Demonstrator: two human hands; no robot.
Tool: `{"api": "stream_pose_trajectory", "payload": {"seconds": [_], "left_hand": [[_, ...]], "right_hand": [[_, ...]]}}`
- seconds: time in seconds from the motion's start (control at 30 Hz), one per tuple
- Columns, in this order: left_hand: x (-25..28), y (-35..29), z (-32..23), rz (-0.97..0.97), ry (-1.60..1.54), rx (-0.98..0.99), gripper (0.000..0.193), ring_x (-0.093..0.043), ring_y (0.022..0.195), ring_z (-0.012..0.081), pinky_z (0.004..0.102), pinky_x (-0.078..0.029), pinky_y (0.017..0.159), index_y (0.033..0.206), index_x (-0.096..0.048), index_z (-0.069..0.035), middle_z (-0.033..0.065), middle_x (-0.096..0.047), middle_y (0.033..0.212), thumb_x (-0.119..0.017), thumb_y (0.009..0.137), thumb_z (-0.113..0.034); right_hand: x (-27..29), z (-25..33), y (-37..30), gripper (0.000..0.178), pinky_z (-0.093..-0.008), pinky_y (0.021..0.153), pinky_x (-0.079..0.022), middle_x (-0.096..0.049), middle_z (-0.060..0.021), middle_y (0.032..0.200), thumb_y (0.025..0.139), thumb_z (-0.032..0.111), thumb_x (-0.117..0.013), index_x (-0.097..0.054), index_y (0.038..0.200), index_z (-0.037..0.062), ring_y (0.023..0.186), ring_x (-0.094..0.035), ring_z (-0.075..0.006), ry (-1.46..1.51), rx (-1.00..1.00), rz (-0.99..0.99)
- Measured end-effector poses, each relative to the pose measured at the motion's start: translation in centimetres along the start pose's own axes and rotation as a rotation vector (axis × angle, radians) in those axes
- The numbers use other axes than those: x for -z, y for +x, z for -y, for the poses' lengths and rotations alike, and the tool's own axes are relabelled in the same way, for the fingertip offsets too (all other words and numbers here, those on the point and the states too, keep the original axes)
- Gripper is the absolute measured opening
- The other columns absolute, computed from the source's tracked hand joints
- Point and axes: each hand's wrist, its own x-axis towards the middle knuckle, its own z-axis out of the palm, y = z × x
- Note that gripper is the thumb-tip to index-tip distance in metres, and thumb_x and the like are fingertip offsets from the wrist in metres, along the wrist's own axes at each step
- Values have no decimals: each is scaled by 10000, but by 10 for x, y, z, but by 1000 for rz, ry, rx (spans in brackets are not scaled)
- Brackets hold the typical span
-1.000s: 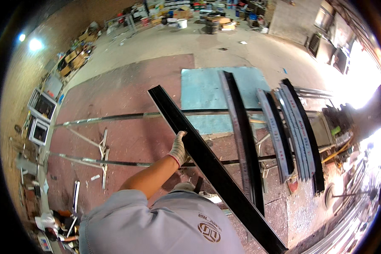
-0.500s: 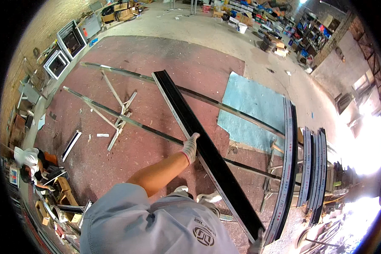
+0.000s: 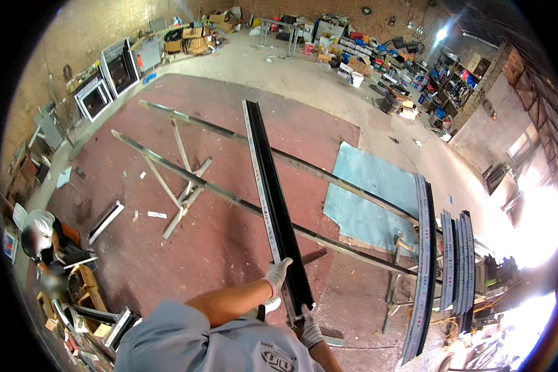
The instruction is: The person assembles aluminum window frames by joining cut profiles at a corner crimping machine. They repeatedly place frame corners into the machine, operate the press, and then move completed frames to a stack. The person also retrieves additional frame profiles from the floor and arranges them for assembly.
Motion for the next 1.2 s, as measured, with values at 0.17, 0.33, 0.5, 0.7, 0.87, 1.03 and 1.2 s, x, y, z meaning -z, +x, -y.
{"api": "stream_pose_trajectory", "payload": {"seconds": [0.17, 0.33, 0.5, 0.7, 0.87, 1.03, 1.2], "left_hand": [[93, 23, -34, 151, -122, 100, 533, -679, 847, 284, 431, -541, 813, 1136, -677, -4, 131, -716, 999, -795, 753, -357], [197, 54, -61, 362, -18, 79, 481, -670, 865, 272, 436, -539, 822, 1091, -710, -46, 107, -722, 977, -740, 789, -420], [295, 83, -105, 315, 218, 32, 571, -650, 971, 271, 438, -505, 916, 1165, -705, -74, 114, -721, 1063, -735, 793, -505], [357, 108, -134, 296, 426, -57, 757, -617, 1157, 285, 443, -465, 1014, 1386, -587, -60, 144, -650, 1302, -739, 815, -534], [340, 49, -166, 245, 540, 61, 996, -367, 1457, 348, 486, -269, 1185, 1568, -351, -59, 205, -388, 1584, -620, 854, -698], [338, 13, -192, 248, 434, 4, 832, -602, 1206, 294, 428, -416, 1061, 1440, -540, -36, 165, -644, 1324, -677, 869, -625], [345, 72, -167, 213, 417, -132, 810, -617, 1174, 281, 383, -444, 1036, 1405, -548, 17, 181, -653, 1296, -715, 876, -573]], "right_hand": [[-18, -80, -4, 442, -349, 906, -535, -693, -102, 1149, 958, 365, -710, -624, 1218, 18, 991, -678, -240, -212, 48, 195], [23, -128, -46, 401, -390, 873, -558, -706, -156, 1119, 998, 383, -649, -621, 1165, 19, 1043, -690, -279, -213, 67, -23], [111, -161, -54, 386, -391, 706, -557, -741, -129, 985, 930, 428, -724, -647, 1067, 75, 845, -726, -273, -206, -16, -313], [132, -132, -22, 314, -326, 596, -482, -746, -77, 895, 900, 359, -731, -661, 1007, 71, 731, -705, -189, -364, 85, -469], [78, -87, 20, 432, -376, 657, -510, -713, -88, 851, 935, 428, -660, -711, 981, 1, 722, -648, -223, -918, 453, -224], [-23, -15, 52, 397, -339, 812, -549, -728, -105, 987, 957, 362, -673, -654, 1148, 15, 933, -688, -242, -1437, 533, -229], [-81, 90, 110, 348, -333, 875, -529, -731, -121, 1006, 987, 322, -632, -662, 1161, 21, 959, -683, -226, -1168, 555, -26]]}}
